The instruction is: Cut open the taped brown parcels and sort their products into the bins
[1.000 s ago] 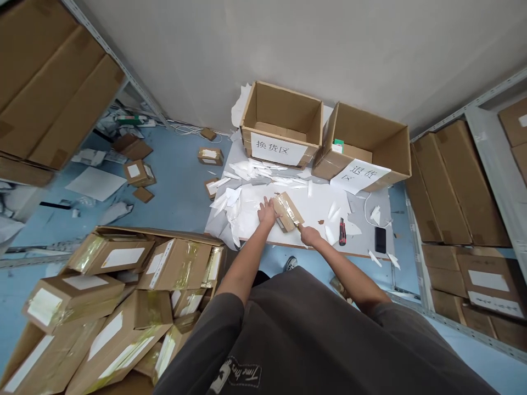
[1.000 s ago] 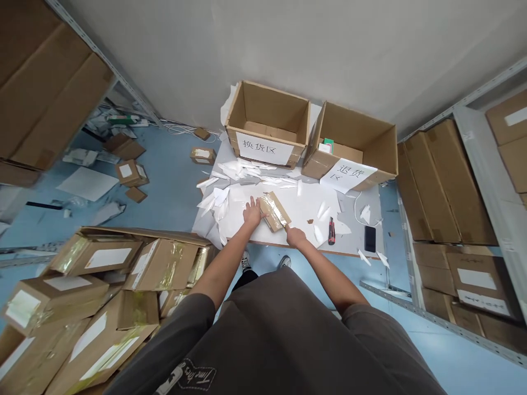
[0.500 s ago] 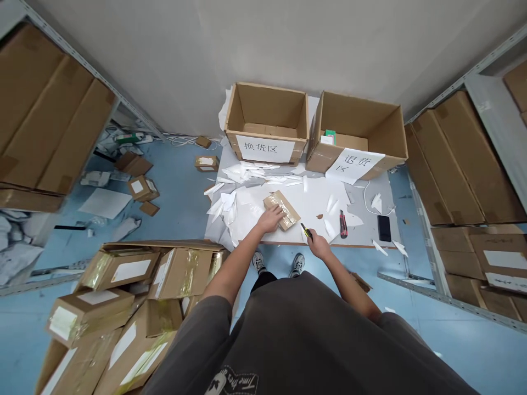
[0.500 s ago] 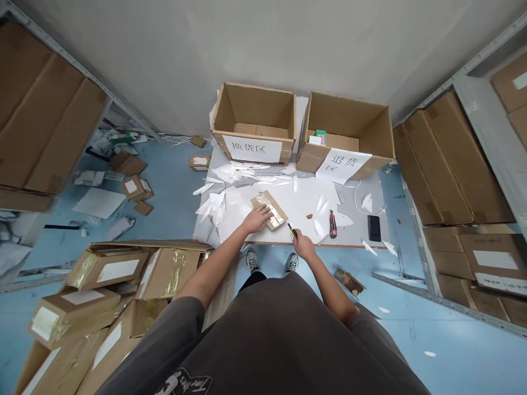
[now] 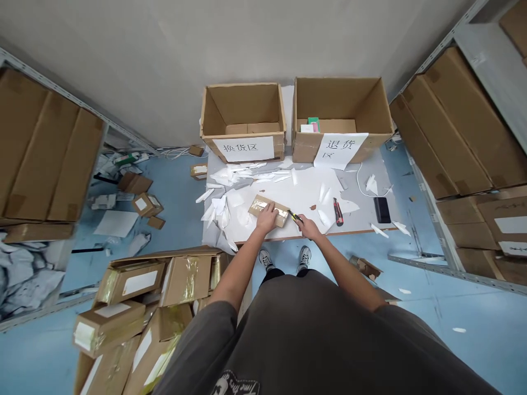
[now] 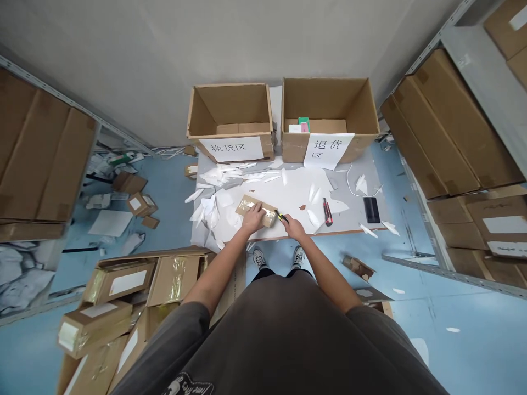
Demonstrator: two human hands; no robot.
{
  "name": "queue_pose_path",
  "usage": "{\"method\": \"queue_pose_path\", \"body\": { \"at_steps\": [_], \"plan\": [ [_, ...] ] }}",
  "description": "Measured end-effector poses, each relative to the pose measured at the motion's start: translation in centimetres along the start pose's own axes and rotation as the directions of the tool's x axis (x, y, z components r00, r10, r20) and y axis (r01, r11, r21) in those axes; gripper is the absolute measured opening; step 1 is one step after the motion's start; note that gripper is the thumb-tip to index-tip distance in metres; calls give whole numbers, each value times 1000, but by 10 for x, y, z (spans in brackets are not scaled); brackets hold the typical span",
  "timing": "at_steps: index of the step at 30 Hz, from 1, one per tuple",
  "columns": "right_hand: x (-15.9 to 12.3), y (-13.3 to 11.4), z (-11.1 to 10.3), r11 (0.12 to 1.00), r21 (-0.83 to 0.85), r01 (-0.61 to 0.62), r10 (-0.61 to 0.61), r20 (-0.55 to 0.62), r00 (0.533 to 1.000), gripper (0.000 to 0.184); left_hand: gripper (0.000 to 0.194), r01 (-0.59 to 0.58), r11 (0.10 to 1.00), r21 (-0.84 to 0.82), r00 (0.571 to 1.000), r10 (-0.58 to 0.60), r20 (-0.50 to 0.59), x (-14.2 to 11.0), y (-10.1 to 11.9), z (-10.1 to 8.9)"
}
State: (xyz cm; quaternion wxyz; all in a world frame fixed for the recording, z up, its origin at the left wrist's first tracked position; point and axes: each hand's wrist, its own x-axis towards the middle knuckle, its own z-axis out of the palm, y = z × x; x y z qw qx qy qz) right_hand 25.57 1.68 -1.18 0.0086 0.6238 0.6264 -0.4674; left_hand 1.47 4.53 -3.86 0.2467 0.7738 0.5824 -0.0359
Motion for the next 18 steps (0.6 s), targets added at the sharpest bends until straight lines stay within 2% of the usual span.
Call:
{"method": "queue_pose_path", "body": {
  "at_steps": [3, 6, 12, 15, 18],
  "plan": [
    [17, 7, -3, 993, -105, 57, -50, 68, 996, 35, 61, 81, 997, 9, 997, -81, -18, -3, 4, 5],
    [29, 13, -7, 968, -215, 132, -119, 73, 990, 37, 63, 156, 987, 37, 988, -155, -24, -3, 9, 8],
    [51, 7, -17, 919, -327, 222, -196, 111, 974, 40, 55, 198, 980, 8, 979, -197, -57, -4, 13, 12],
    [54, 6, -22, 915, -323, 240, -206, 136, 969, 39, 57, 224, 975, -1, 974, -224, -43, -3, 12, 15],
    [51, 10, -26, 952, -199, 232, -199, 169, 965, 37, 61, 231, 973, -4, 973, -231, -25, -2, 11, 17]
  ]
}}
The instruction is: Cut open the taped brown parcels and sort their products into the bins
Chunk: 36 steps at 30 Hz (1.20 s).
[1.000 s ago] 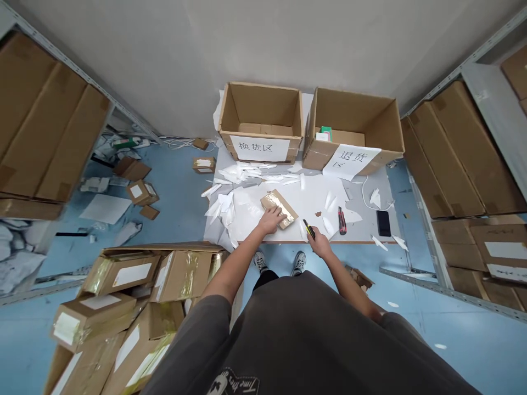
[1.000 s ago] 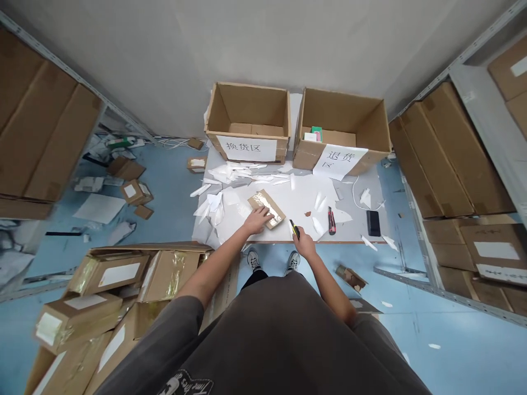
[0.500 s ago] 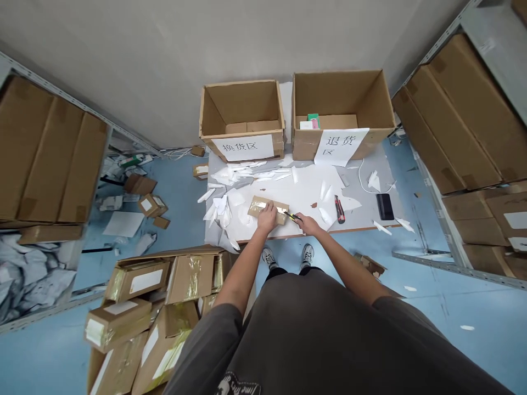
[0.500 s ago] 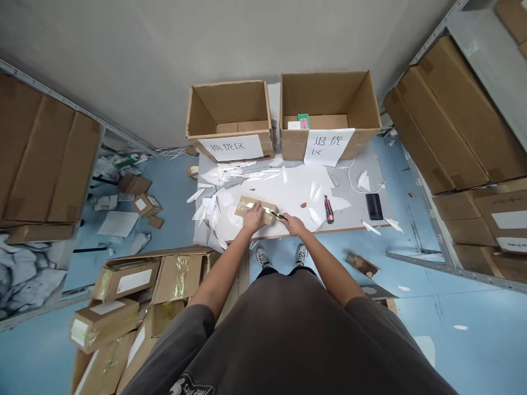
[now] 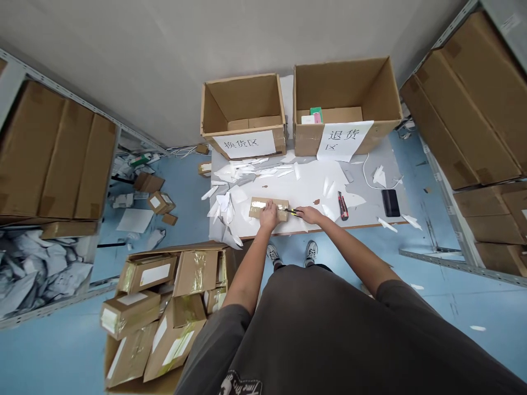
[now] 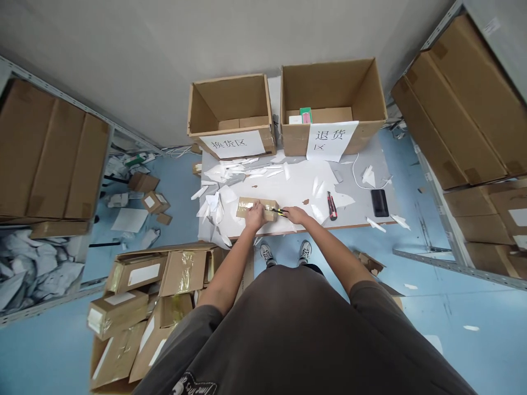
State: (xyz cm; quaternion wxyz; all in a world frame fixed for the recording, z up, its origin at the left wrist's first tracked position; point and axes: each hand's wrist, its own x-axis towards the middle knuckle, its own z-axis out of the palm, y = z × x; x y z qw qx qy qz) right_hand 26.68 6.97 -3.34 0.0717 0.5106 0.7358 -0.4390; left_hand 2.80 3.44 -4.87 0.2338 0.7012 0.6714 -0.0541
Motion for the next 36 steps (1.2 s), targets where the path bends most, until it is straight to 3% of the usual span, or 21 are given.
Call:
{"method": "queue_pose_path", "body": {
  "at_steps": [4, 7, 12, 16, 20, 23, 27, 36],
  "plan": [
    [-9, 2, 12, 956, 263, -128, 100, 119, 988, 43, 66, 4, 1000, -16, 1000, -4, 13, 1, 0, -1],
    [-18, -2, 31, 930, 313, -194, 151, 159, 976, 44, 70, 12, 999, -37, 1000, -11, 25, 1, 2, -2],
    [-33, -7, 49, 917, 340, -211, 190, 93, 977, 44, 74, 2, 999, -32, 1000, -1, 31, -3, 1, -6],
    [-47, 7, 41, 892, 419, -171, 167, 48, 985, 41, 77, 0, 995, -97, 1000, 2, 15, 2, -5, -19],
    [-56, 21, 33, 861, 482, -163, 217, -58, 974, 46, 68, -55, 998, 32, 998, 54, 30, 22, -8, -31],
    [-56, 21, 35, 900, 399, -175, 248, -140, 959, 49, 61, -182, 978, 100, 981, 174, 86, 37, -6, -32],
    [-46, 8, 43, 976, 185, -114, 157, -237, 959, 40, 44, -244, 958, 150, 970, 238, 54, 41, -6, -21],
    [-18, -3, 40, 966, -256, -33, -44, -289, 956, 34, 52, -318, 933, 168, 940, 333, -72, 20, -38, 24]
  ]
}}
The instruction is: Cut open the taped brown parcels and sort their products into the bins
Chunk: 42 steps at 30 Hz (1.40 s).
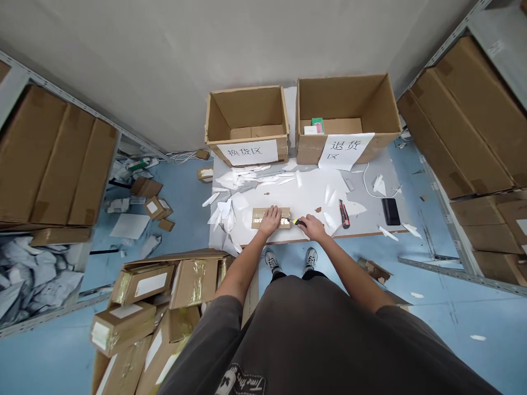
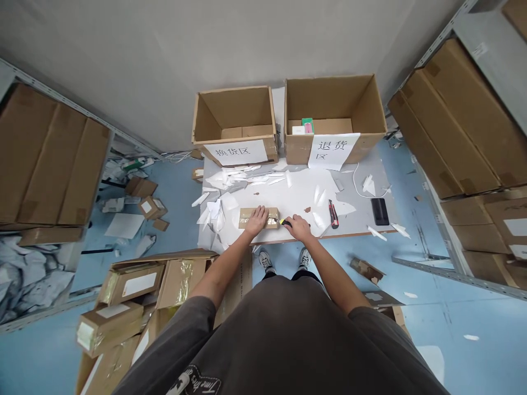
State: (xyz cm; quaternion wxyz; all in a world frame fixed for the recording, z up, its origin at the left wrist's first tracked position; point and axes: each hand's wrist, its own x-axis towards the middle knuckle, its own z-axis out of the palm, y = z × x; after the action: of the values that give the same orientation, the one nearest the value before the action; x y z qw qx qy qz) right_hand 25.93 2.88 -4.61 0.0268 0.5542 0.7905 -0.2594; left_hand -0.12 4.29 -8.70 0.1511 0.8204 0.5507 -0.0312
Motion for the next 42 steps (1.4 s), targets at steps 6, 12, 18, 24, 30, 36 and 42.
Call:
{"method": "queue_pose_path", "body": {
  "at_steps": [6, 12, 18, 24, 30, 36, 42],
  "plan": [
    [6, 11, -2, 990, -93, 109, -111, -14, 994, 37, 52, 29, 994, -105, 997, -35, -61, -2, -4, 19],
    [20, 17, -4, 990, -92, 105, -109, -40, 993, 38, 48, 41, 983, -178, 993, -60, -103, -2, -4, 27],
    [35, 29, -11, 987, -18, 158, -159, -47, 986, 36, 44, 47, 971, -236, 983, -88, -164, -2, -1, 22],
    [-8, 47, 6, 903, 408, -132, 198, -125, 972, 38, 48, 58, 980, -188, 988, -83, -130, -4, 4, 0],
    [-7, -27, 62, 309, 874, -374, 474, 199, 858, 52, 61, 40, 990, -138, 999, -45, -30, -11, -16, -33],
    [32, -81, 79, 187, 918, -351, 554, 196, 809, 42, 58, 234, 961, -146, 972, -230, 44, -34, -44, -38],
    [91, -71, 59, 556, 769, -315, 479, 13, 878, 36, 56, 478, 823, -308, 867, -497, 16, -63, -42, -19]
  ]
}}
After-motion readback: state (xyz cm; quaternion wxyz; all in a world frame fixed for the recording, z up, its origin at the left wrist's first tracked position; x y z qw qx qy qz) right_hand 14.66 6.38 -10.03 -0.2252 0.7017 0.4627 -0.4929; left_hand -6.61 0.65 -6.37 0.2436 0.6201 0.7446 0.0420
